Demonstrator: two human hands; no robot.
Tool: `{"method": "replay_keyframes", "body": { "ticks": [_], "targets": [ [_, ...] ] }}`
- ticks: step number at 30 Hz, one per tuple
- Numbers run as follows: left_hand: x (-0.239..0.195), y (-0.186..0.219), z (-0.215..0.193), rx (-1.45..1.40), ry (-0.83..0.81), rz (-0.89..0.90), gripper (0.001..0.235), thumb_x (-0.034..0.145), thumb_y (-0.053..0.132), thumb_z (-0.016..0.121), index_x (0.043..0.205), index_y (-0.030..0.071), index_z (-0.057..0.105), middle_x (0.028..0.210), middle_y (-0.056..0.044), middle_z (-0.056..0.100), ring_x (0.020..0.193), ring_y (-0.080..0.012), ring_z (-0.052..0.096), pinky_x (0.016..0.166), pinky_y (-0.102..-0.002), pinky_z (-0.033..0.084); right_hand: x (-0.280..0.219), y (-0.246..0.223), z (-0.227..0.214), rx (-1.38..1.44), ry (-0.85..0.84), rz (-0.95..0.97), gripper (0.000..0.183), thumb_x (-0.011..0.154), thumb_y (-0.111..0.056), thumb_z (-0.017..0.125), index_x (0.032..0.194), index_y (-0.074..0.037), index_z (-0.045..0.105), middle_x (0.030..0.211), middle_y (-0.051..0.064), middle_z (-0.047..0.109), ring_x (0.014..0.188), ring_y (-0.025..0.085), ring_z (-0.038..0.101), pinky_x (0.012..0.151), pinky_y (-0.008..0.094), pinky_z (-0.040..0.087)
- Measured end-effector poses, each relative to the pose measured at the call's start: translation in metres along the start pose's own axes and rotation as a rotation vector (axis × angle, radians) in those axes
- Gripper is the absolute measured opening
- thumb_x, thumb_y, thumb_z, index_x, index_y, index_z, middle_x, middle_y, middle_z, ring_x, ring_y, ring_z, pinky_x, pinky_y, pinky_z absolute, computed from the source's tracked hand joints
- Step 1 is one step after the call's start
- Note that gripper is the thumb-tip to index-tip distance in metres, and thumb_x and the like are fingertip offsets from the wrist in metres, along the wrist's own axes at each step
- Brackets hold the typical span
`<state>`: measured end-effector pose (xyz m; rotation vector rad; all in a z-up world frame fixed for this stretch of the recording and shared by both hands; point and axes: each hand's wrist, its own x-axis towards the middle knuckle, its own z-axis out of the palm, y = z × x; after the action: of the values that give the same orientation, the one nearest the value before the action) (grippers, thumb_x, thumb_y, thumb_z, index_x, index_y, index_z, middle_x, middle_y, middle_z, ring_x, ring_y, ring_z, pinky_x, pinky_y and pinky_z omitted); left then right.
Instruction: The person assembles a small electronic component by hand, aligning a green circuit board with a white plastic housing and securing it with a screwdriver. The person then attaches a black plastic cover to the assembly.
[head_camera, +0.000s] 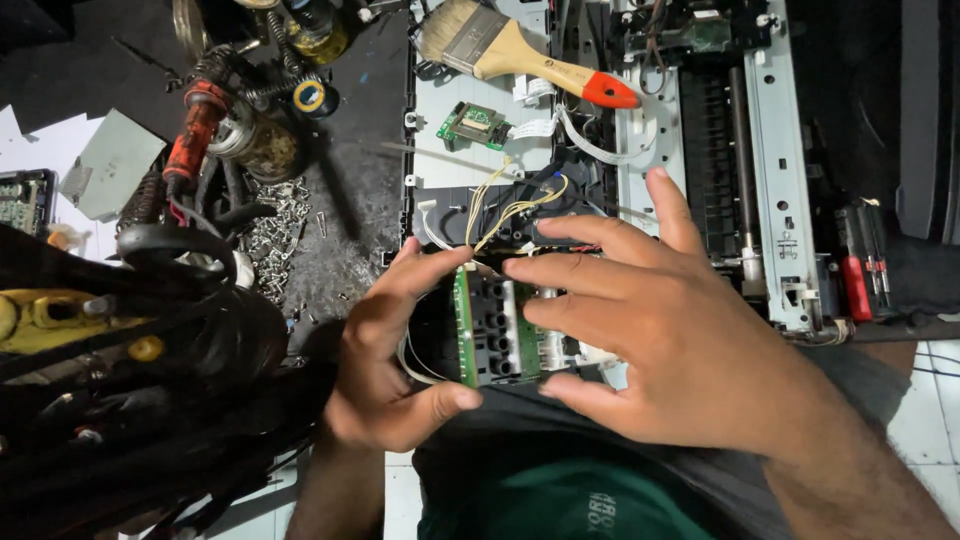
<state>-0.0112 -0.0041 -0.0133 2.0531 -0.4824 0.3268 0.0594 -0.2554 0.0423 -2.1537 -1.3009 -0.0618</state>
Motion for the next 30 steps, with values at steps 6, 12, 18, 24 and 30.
{"method": "replay_keyframes", "body": {
  "ticks": [6,12,18,24,30],
  "targets": [
    [0.001,-0.001,0.000,0.007,-0.014,0.035,0.084,0.089,0.058,0.062,0.146,-0.002,0.048,0.146,-0.016,0.059,0.137,-0.0297,0.063,0.133,-0.068,0.028,-0.002,0.001,0.007,-0.014,0.029,0.012,0.037,0.068,-0.028,0.092,0.097,-0.014,0.074,0.131,0.004,0.069,0.131,0.034,0.056,0.114,0.083,0.010],
    [-0.002,-0.005,0.002,0.022,0.004,0.059,0.083,0.089,0.059,0.061,0.144,-0.001,0.049,0.142,-0.016,0.062,0.134,-0.0295,0.065,0.133,-0.068,0.029,-0.002,0.000,0.008,-0.031,0.037,0.009,0.036,0.069,-0.028,0.091,0.097,-0.012,0.075,0.129,0.004,0.070,0.127,0.031,0.058,0.116,0.080,0.013],
    [-0.009,-0.011,0.003,0.012,0.041,0.130,0.083,0.091,0.058,0.065,0.146,-0.001,0.046,0.145,-0.018,0.059,0.135,-0.0301,0.065,0.135,-0.068,0.028,-0.003,-0.003,0.009,-0.117,0.030,0.039,0.046,0.065,-0.040,0.092,0.101,-0.019,0.075,0.155,0.017,0.047,0.145,0.038,0.038,0.116,0.079,0.001],
    [-0.003,0.000,0.006,0.015,0.084,0.116,0.081,0.090,0.063,0.061,0.141,0.000,0.049,0.126,-0.016,0.069,0.118,-0.0301,0.075,0.134,-0.064,0.025,-0.015,-0.008,0.016,-0.186,0.097,0.073,0.045,0.062,-0.039,0.097,0.098,-0.025,0.073,0.164,0.015,0.028,0.152,0.047,0.025,0.111,0.090,0.006],
    [-0.002,-0.005,0.007,0.003,0.088,0.172,0.080,0.091,0.059,0.065,0.143,0.002,0.046,0.127,-0.016,0.068,0.116,-0.0318,0.076,0.135,-0.065,0.025,-0.027,-0.020,0.026,-0.317,0.161,0.071,0.026,0.088,-0.029,0.094,0.104,-0.023,0.074,0.161,0.019,0.043,0.150,0.052,0.028,0.114,0.072,-0.008]
  ]
}}
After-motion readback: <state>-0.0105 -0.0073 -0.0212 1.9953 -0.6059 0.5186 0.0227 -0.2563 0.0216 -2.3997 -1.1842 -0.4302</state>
